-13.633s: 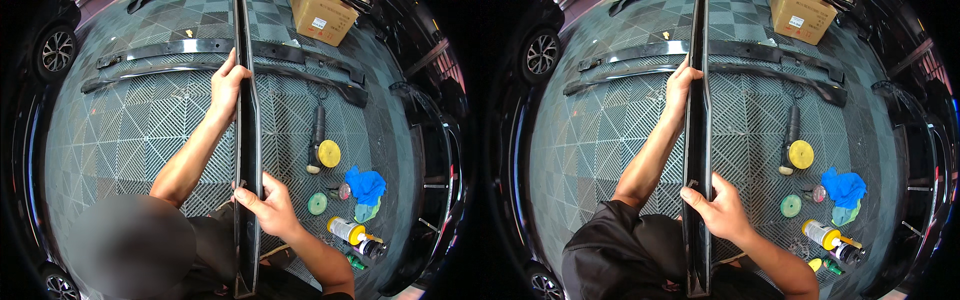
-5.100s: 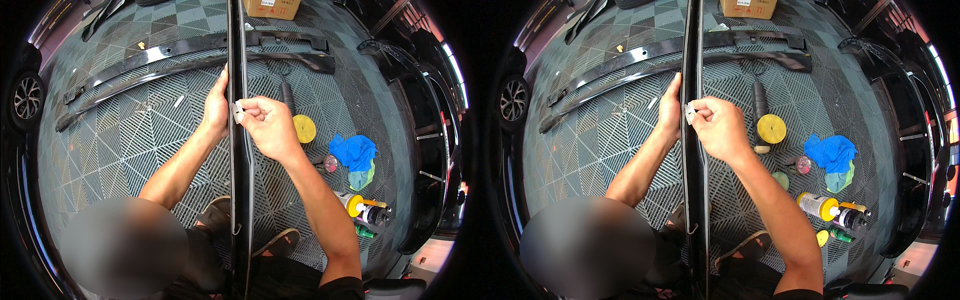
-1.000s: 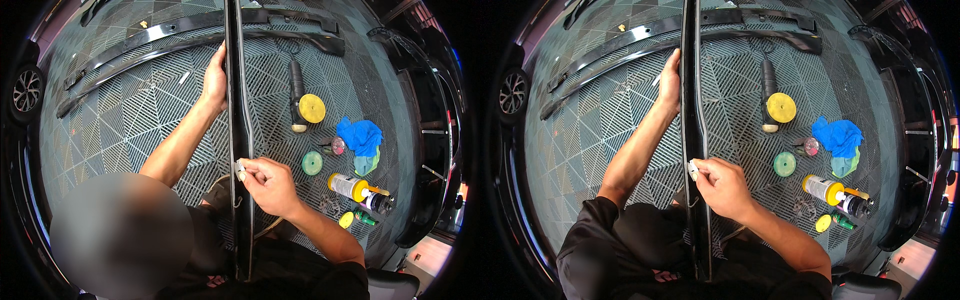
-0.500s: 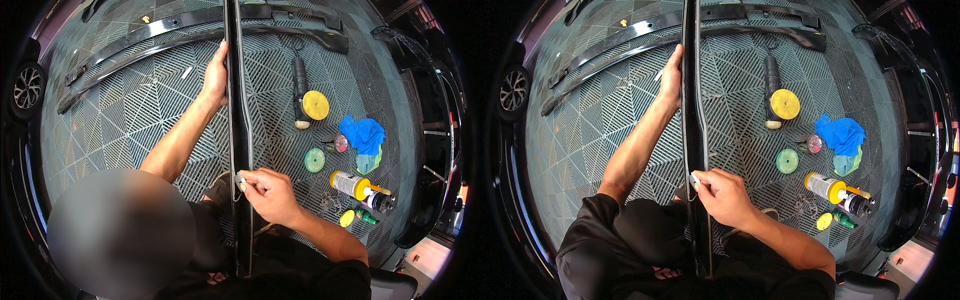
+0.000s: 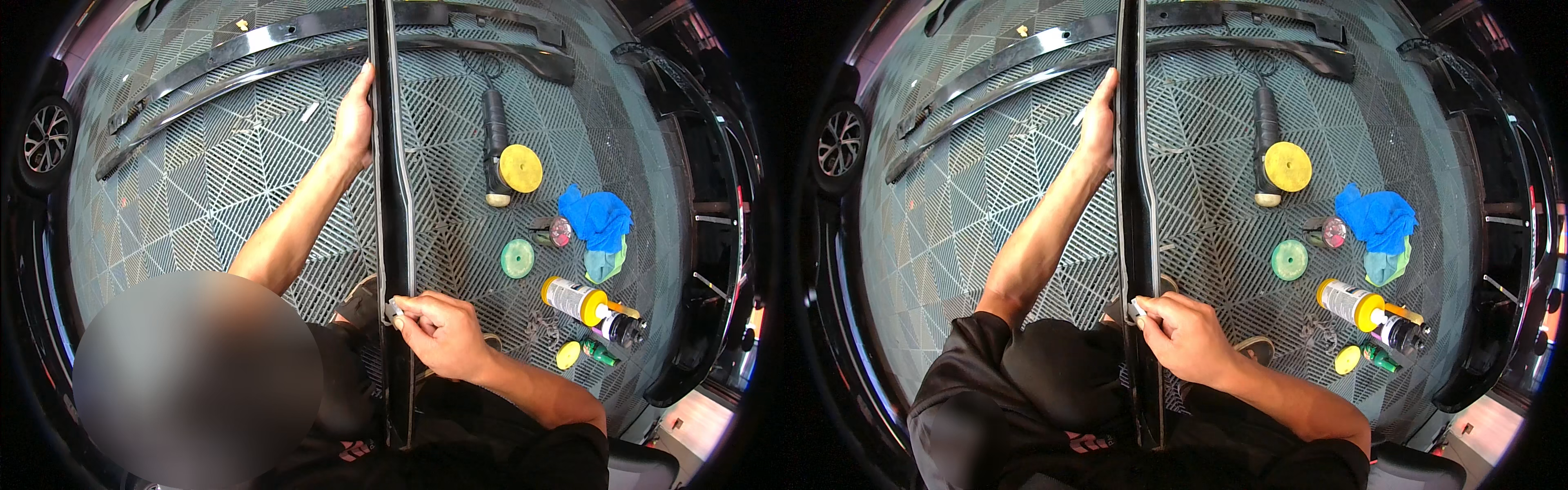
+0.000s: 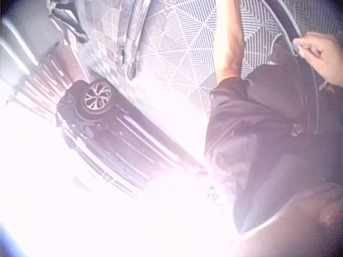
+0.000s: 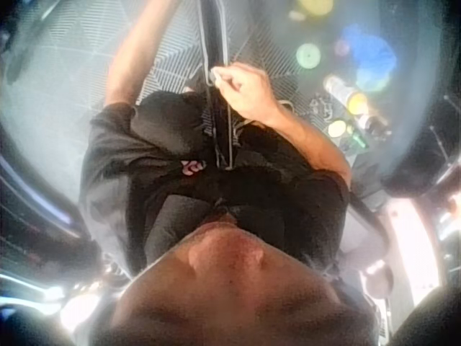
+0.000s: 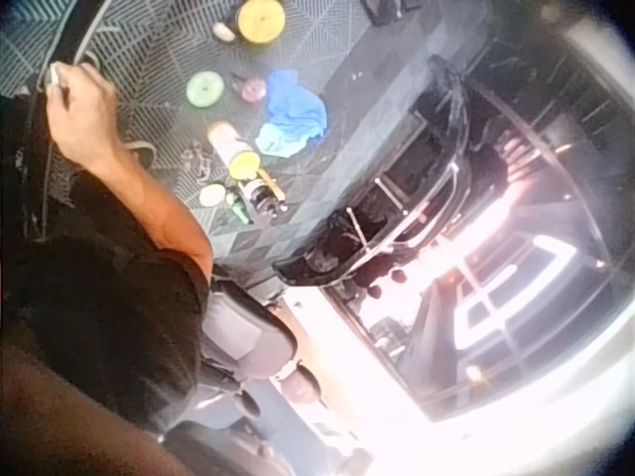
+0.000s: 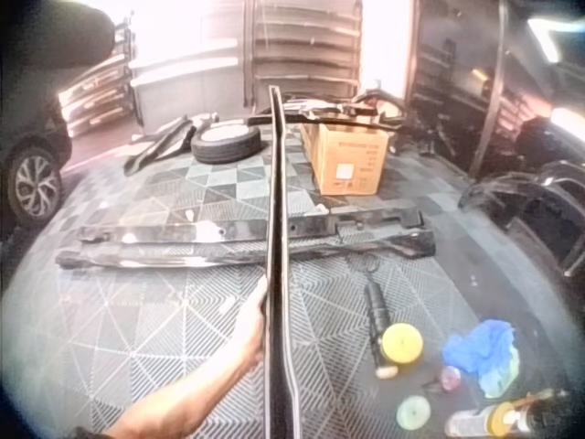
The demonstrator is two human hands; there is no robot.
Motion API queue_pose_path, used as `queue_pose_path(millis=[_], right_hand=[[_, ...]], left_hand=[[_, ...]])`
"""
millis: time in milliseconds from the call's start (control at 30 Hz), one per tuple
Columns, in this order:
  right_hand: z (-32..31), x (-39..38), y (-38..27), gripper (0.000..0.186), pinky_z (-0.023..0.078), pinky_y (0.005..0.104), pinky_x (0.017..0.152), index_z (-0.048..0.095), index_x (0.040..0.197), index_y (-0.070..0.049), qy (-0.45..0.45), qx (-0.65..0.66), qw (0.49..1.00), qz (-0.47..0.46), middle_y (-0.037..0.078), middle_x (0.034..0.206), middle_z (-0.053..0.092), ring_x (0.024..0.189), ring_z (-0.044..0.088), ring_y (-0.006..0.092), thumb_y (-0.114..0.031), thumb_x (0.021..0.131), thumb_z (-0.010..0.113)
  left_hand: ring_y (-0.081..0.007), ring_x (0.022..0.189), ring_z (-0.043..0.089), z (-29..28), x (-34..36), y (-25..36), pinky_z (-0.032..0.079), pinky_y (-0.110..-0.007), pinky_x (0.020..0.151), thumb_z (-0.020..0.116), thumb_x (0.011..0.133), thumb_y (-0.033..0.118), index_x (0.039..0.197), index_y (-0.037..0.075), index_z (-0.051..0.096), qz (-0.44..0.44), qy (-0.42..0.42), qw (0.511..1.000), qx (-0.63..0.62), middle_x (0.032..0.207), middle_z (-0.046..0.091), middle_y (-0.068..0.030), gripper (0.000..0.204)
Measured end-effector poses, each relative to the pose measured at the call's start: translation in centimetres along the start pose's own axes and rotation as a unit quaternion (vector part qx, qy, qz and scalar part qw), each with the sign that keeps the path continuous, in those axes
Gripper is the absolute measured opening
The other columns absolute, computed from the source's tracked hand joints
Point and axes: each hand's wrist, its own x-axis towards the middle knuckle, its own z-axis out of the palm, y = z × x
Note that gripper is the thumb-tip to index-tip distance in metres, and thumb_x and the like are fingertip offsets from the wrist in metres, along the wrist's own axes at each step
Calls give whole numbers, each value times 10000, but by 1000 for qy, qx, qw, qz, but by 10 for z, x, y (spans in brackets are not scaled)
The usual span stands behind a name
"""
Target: The person holds a long black car molding trim and inserts small white plastic clips into its channel. They use a metal tool to press the clips into place and then slide a rubber seal into the trim. The person continues to insert additional clips along the length of the trim.
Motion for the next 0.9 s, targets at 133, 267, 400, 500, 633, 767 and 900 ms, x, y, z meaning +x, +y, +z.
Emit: queue_pose_path(millis=[133, 267, 400, 500, 633, 767, 900], right_hand=[[3, -5, 5, 258, 372, 243, 475, 702, 1080, 25, 10, -2, 1000, -15, 26, 692, 560, 514, 456, 59, 17, 823, 722], [3, -8, 3, 265, 374, 244, 472, 700, 1088, 26, 0, 0, 1000, -14, 30, 693, 564, 514, 463, 60, 20, 824, 718], [4, -13, 3, 265, 376, 246, 470, 698, 1087, 28, -3, 3, 1000, -17, 34, 692, 568, 512, 465, 64, 23, 823, 716], [2, -15, -2, 234, 440, 290, 512, 679, 1099, 40, -29, -2, 1000, 10, 85, 744, 594, 544, 544, 139, -14, 871, 677], [2, -18, -2, 231, 437, 286, 510, 687, 1096, 31, -25, 6, 1000, 13, 78, 746, 595, 540, 537, 127, -16, 870, 681], [2, -21, -1, 235, 441, 268, 512, 690, 1102, 21, -36, 20, 998, 36, 68, 760, 609, 553, 549, 102, -13, 869, 682], [2, -28, 3, 235, 468, 225, 546, 686, 1114, 8, -24, 74, 995, 60, 57, 811, 641, 600, 591, 75, -2, 880, 668]], left_hand=[[-87, 442, 519, 3, 0, 1, 435, -237, 375, 479, 1016, 485, 947, 146, 631, 2, 5, 1000, -5, 638, 572, 30, 378], [-83, 448, 515, -1, -1, 2, 430, -234, 378, 486, 1013, 488, 947, 147, 632, -2, -8, 1000, 4, 642, 570, 34, 377], [-84, 446, 516, -1, 1, 0, 430, -233, 377, 489, 1011, 490, 943, 147, 634, 2, -7, 1000, 1, 638, 569, 32, 379], [-87, 440, 520, -3, 1, 0, 434, -234, 373, 490, 1010, 493, 938, 148, 633, 0, -10, 1000, 1, 625, 568, 30, 380], [-90, 434, 527, -2, 0, 1, 443, -234, 372, 489, 1010, 495, 930, 150, 632, -8, -5, 1000, 3, 612, 566, 30, 382], [-87, 440, 527, -3, 1, 2, 438, -230, 373, 485, 1013, 492, 920, 151, 631, -2, -6, 1000, 0, 620, 571, 33, 383], [-84, 453, 524, 0, 2, 2, 438, -234, 384, 485, 1014, 492, 914, 152, 630, 4, 1, 1000, 2, 637, 571, 39, 383]])
